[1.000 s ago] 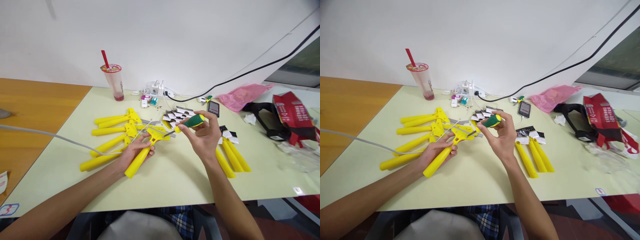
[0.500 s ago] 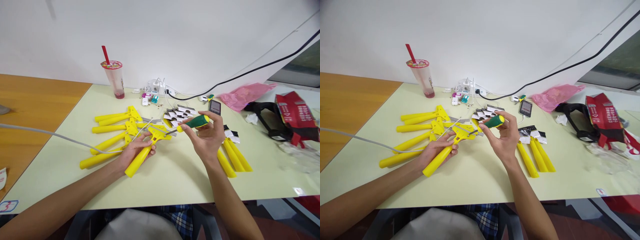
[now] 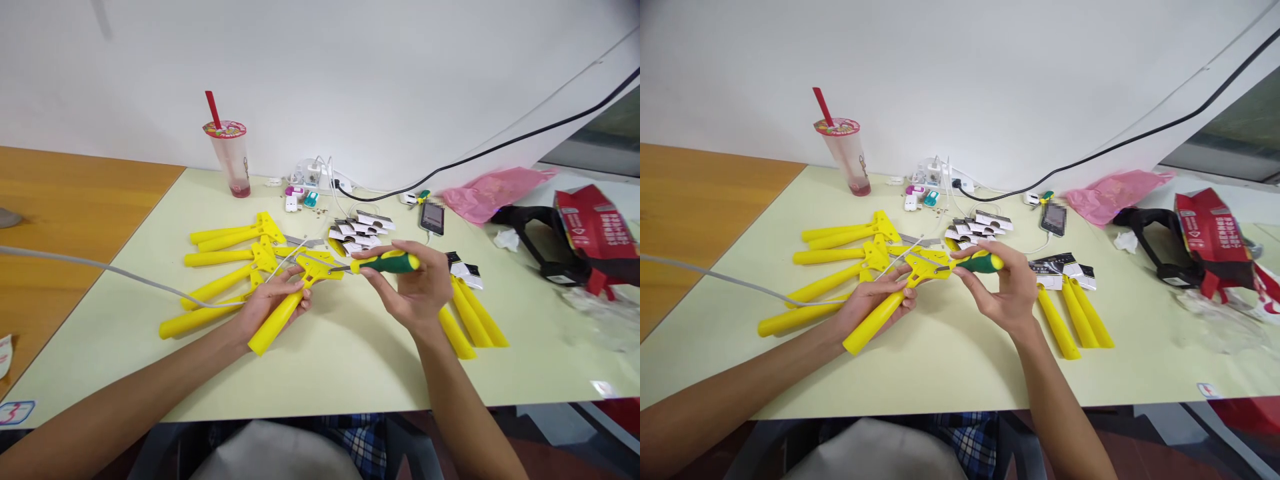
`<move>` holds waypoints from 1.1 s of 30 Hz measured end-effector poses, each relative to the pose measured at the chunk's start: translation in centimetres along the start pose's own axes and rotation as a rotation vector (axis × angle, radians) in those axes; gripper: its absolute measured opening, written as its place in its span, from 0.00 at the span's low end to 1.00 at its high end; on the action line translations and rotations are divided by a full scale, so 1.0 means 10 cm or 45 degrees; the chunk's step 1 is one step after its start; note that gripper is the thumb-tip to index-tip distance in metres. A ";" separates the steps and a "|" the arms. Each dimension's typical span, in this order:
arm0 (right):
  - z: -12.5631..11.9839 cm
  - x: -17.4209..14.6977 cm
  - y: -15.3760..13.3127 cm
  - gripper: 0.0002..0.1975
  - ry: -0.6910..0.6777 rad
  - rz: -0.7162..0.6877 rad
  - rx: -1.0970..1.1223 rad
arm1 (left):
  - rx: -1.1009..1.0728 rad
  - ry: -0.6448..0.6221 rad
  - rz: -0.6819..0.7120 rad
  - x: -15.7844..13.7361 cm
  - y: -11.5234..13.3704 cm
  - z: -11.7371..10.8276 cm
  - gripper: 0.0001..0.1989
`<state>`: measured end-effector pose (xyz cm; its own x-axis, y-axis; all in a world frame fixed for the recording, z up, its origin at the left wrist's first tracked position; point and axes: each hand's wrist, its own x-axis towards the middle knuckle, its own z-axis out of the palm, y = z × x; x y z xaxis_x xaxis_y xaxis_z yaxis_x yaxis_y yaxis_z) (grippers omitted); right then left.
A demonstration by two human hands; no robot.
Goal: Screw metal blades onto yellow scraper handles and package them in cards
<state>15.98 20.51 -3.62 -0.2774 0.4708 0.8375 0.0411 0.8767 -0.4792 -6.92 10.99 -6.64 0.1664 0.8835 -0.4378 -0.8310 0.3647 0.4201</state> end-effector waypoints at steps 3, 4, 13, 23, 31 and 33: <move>-0.01 0.00 -0.05 0.38 -0.093 -0.140 -0.025 | -0.041 -0.005 0.013 -0.01 0.03 0.01 0.25; -0.01 0.00 -0.08 0.39 -0.140 -0.172 -0.033 | -0.056 -0.013 0.020 -0.01 0.04 0.01 0.24; 0.07 -0.01 -0.22 0.39 -0.353 -0.261 -0.004 | -0.104 0.010 0.086 -0.03 0.12 0.04 0.27; 0.08 -0.04 -0.15 0.31 0.044 -0.155 0.109 | 0.065 -0.027 0.128 -0.02 0.09 0.01 0.27; 0.10 -0.07 -0.12 0.29 0.065 -0.079 0.115 | 0.108 -0.046 0.132 -0.03 0.09 0.02 0.29; 0.11 -0.07 -0.11 0.29 0.068 -0.071 0.107 | 0.123 -0.046 0.128 -0.03 0.08 0.02 0.29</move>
<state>15.11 19.06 -3.96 -0.2256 0.4281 0.8751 -0.0542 0.8914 -0.4500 -7.56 11.12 -6.02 0.1049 0.9264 -0.3615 -0.7898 0.2985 0.5358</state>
